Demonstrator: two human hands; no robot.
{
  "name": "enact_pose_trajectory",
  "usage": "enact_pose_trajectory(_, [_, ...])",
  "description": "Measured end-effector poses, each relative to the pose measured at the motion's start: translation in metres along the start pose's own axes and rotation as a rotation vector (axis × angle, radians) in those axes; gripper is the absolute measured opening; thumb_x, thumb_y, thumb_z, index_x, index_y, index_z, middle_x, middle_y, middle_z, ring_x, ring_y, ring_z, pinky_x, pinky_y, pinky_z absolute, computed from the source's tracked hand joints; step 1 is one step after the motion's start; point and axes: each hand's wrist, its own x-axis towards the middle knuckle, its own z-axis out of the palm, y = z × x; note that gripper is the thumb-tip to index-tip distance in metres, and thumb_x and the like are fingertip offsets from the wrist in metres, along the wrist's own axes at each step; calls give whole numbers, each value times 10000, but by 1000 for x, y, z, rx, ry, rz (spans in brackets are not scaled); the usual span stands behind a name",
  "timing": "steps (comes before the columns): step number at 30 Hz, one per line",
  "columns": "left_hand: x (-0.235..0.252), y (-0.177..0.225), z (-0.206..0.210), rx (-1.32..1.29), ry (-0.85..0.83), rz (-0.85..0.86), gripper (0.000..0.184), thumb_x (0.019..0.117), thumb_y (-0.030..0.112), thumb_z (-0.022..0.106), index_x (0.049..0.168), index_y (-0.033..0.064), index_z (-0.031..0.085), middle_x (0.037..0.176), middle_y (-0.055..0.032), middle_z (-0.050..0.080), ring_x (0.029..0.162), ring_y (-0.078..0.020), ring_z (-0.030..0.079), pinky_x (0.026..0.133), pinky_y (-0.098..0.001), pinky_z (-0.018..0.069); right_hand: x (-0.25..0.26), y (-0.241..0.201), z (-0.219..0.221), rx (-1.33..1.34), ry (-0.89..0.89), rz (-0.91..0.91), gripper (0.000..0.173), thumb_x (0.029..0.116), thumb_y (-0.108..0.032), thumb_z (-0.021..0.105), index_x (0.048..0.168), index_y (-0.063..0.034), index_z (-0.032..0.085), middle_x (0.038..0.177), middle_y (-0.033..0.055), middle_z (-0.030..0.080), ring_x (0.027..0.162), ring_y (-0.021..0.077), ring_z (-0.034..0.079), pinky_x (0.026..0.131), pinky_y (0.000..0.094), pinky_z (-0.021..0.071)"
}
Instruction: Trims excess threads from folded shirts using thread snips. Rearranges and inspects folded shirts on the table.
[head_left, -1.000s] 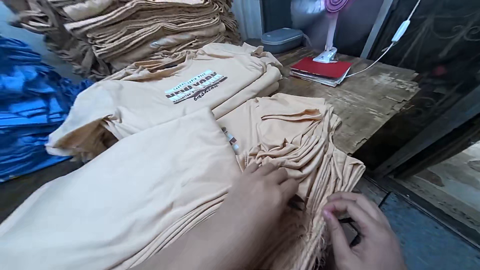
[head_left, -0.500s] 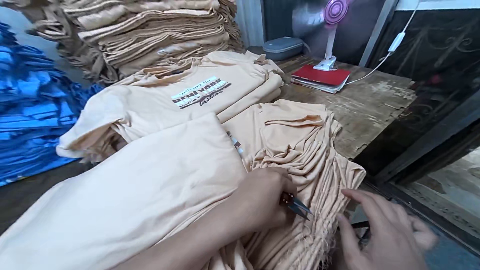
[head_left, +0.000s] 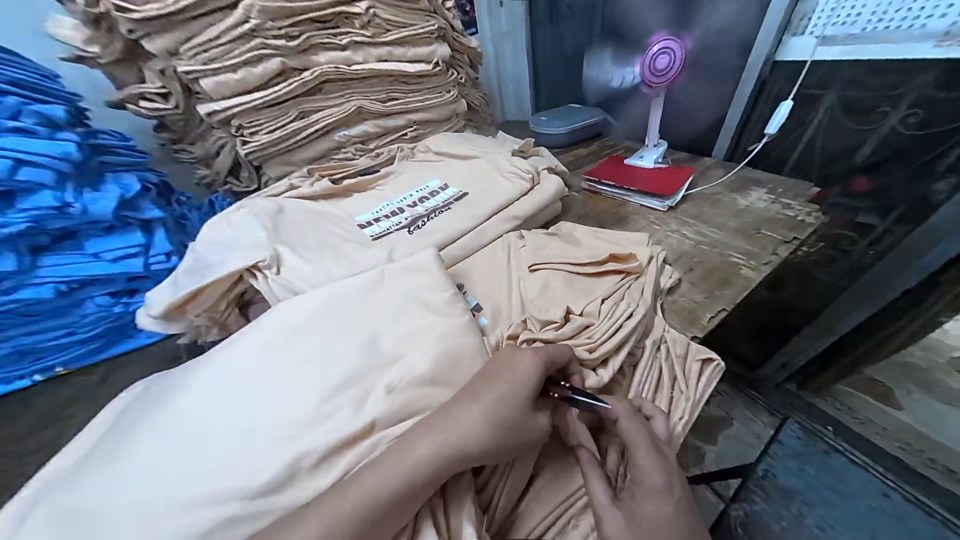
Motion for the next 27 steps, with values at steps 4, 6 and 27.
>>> enact_pose_trajectory(4, [4,7,0,-10,-5,-120,215,927,78,620,1126,157,628,877,46,691,779,-76,647,719,-324,549,0,17,8,18,40,-44,368,834,-370,796,1127,-167,705,1007,-64,735,986,83,654,1055,524,375])
enact_pose_trajectory(6, [3,9,-4,-38,-13,-163,227,942,94,625,1157,166,617,884,57,689,771,-63,645,712,-308,548,3,9,17,-182,144,-77,295,837,-483,762,986,-230,736,941,-66,720,950,118,651,1014,522,378])
enact_pose_trajectory(27, [-26,12,22,428,388,175,201,796,344,759,994,319,787,881,171,699,885,-50,634,801,-353,524,-14,-28,-50,-372,18,149,184,965,-314,688,882,-200,807,748,-22,707,800,177,651,960,511,393])
